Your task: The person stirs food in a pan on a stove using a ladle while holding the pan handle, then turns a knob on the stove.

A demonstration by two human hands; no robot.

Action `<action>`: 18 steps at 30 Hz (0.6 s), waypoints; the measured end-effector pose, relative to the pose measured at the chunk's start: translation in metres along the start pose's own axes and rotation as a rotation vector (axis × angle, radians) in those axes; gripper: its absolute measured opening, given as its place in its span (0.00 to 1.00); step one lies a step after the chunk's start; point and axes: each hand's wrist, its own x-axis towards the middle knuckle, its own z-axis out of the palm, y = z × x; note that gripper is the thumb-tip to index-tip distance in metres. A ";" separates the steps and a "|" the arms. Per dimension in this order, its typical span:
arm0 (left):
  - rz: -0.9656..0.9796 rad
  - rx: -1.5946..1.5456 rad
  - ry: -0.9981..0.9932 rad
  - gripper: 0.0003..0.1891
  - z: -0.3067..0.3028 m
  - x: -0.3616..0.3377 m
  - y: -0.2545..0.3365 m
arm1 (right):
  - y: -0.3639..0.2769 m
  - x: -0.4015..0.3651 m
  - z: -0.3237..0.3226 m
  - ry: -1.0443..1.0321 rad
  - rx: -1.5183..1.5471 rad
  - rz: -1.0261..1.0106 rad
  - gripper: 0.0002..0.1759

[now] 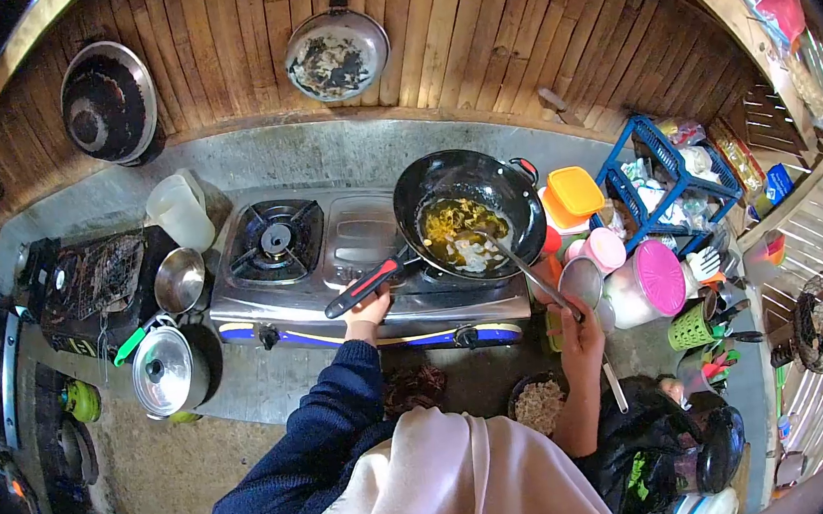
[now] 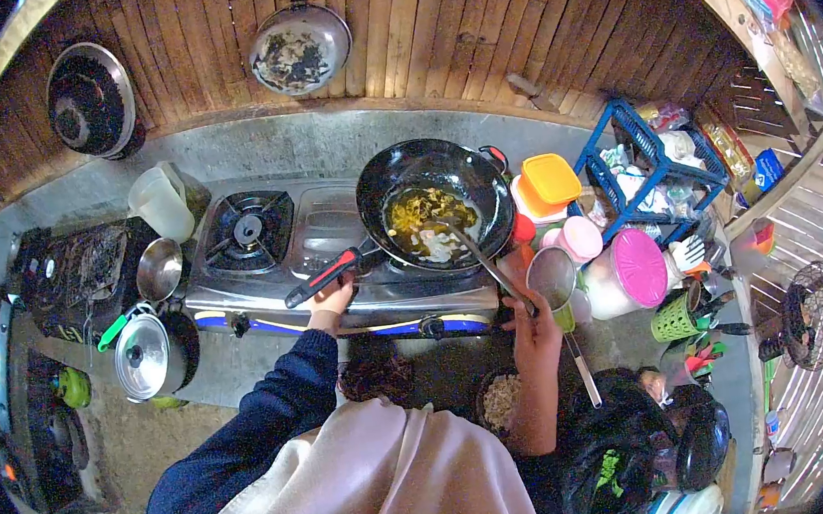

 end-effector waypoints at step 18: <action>0.019 -0.076 0.046 0.10 0.002 0.000 0.000 | -0.041 -0.025 -0.037 0.021 -0.033 0.001 0.13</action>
